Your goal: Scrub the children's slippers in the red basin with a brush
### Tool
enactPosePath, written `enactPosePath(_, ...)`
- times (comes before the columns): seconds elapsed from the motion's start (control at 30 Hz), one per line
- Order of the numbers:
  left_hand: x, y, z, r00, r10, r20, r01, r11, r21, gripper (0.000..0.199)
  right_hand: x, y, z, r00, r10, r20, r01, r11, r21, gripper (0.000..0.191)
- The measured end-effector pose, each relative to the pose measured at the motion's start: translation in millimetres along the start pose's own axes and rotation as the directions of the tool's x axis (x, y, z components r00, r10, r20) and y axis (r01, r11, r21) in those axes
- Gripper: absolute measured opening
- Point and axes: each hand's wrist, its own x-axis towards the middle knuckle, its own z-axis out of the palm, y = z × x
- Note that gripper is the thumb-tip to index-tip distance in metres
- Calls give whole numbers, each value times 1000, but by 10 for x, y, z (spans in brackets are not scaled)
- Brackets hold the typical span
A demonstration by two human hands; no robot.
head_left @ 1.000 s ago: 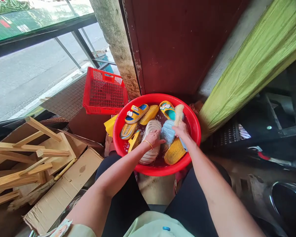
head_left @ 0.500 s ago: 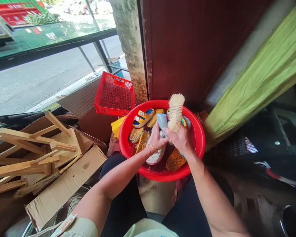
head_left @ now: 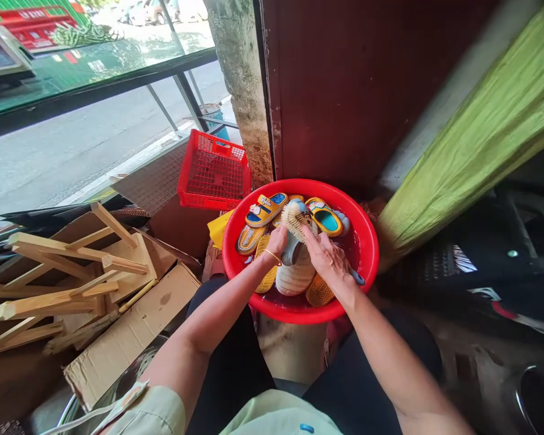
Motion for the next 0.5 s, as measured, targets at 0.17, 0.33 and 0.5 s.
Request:
enactPosePath(0.17,-50,76,-37,999,19,43,-24,992,126,58,182,243,12,986,160,39,-162,986,34,57)
enactPosePath(0.33,-122,14,40,999,-11,43,0,972,237,54,289,387,-46,989,151,12,-150,966,213,62)
enactPosePath(0.5,-122,-150,103,1000,-10,13,7,978,210,57,111,-16,-28,996,21,92,-31,994,106,63)
